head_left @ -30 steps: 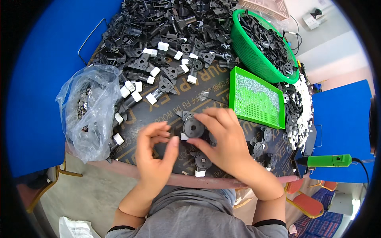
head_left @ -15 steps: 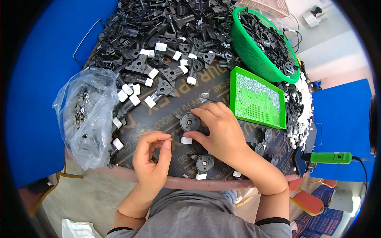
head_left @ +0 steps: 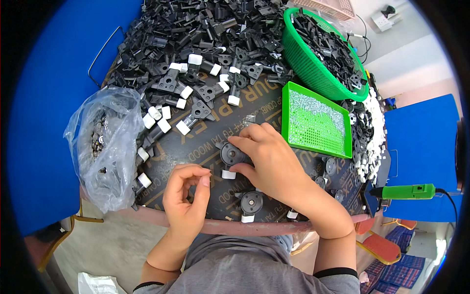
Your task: Assembling plastic industrial or toy components by inserting small screws using an electric screwdriver.
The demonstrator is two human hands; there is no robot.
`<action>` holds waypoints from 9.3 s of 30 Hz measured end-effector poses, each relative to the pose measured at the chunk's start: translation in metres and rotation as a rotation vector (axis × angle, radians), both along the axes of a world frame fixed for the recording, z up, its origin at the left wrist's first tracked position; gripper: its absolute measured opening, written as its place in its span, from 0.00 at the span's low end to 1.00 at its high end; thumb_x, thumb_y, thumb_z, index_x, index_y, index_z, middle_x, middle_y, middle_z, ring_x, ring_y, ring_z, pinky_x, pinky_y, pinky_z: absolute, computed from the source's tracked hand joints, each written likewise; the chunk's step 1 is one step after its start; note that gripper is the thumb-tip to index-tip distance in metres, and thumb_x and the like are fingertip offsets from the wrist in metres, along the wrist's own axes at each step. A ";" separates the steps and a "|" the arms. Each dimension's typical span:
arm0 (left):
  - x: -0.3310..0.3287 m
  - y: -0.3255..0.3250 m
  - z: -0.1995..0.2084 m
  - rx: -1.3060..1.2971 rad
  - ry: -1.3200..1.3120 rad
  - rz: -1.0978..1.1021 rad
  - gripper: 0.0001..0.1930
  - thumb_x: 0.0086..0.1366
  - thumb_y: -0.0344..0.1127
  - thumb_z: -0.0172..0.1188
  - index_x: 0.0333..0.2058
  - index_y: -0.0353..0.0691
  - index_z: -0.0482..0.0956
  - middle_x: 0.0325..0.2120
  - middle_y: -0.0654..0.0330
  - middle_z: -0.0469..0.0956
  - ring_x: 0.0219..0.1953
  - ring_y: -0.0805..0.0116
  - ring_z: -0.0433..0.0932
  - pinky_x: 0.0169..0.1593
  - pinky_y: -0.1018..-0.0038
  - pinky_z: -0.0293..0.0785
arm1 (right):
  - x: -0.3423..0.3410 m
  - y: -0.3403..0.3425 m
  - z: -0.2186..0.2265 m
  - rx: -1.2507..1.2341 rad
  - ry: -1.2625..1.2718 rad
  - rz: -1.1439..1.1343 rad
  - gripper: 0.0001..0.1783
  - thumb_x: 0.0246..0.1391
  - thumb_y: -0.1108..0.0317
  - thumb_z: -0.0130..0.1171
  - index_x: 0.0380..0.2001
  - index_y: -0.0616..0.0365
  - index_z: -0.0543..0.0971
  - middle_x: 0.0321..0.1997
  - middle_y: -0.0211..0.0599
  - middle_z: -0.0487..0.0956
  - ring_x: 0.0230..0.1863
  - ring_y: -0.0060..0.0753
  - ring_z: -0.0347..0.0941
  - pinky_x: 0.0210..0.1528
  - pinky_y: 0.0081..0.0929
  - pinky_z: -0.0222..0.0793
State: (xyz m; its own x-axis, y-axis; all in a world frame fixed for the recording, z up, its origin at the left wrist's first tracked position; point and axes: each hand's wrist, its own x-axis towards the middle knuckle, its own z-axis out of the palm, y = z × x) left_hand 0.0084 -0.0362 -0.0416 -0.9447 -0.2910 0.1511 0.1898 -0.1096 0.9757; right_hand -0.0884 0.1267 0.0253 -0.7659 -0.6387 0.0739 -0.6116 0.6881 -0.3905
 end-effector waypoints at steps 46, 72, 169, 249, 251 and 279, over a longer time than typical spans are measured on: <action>-0.096 0.120 0.083 -1.224 0.089 -0.424 0.16 0.54 0.25 0.66 0.44 0.40 0.82 0.23 0.57 0.67 0.26 0.63 0.69 0.31 0.69 0.66 | -0.022 0.254 0.014 -1.263 0.498 -0.527 0.18 0.61 0.66 0.52 0.50 0.58 0.62 0.22 0.36 0.71 0.17 0.28 0.67 0.22 0.30 0.70; -0.095 0.112 0.081 -1.056 0.173 -0.454 0.15 0.51 0.20 0.64 0.39 0.34 0.81 0.31 0.55 0.77 0.36 0.57 0.74 0.43 0.67 0.69 | -0.046 0.246 -0.013 -1.277 0.301 -0.331 0.19 0.63 0.62 0.52 0.51 0.56 0.60 0.20 0.39 0.70 0.17 0.31 0.66 0.21 0.31 0.68; -0.136 0.211 0.022 -1.002 0.339 -0.787 0.23 0.38 0.45 0.77 0.36 0.44 0.88 0.57 0.52 0.72 0.66 0.47 0.59 0.71 0.50 0.45 | 0.026 0.222 0.042 -1.073 0.058 -0.101 0.24 0.62 0.58 0.56 0.54 0.53 0.60 0.19 0.35 0.68 0.18 0.30 0.66 0.22 0.32 0.68; -0.134 0.220 0.020 -0.935 0.401 -0.766 0.18 0.36 0.41 0.77 0.28 0.39 0.86 0.47 0.59 0.78 0.56 0.55 0.69 0.68 0.51 0.53 | 0.033 0.222 0.024 -1.078 -0.070 -0.194 0.23 0.59 0.53 0.60 0.42 0.50 0.59 0.17 0.34 0.70 0.18 0.31 0.68 0.23 0.32 0.70; -0.136 0.220 0.021 -0.945 0.420 -0.771 0.18 0.36 0.41 0.76 0.27 0.39 0.86 0.47 0.60 0.78 0.56 0.55 0.69 0.68 0.51 0.53 | 0.033 0.226 0.023 -1.008 -0.100 -0.112 0.24 0.58 0.53 0.61 0.42 0.50 0.58 0.17 0.34 0.70 0.18 0.31 0.68 0.23 0.32 0.70; -0.085 0.176 0.045 -0.955 0.292 -0.935 0.25 0.47 0.37 0.73 0.44 0.35 0.80 0.41 0.56 0.79 0.43 0.56 0.75 0.47 0.64 0.75 | -0.055 0.230 -0.013 -1.300 0.239 -0.229 0.14 0.63 0.70 0.48 0.48 0.61 0.60 0.18 0.35 0.70 0.16 0.26 0.66 0.21 0.25 0.66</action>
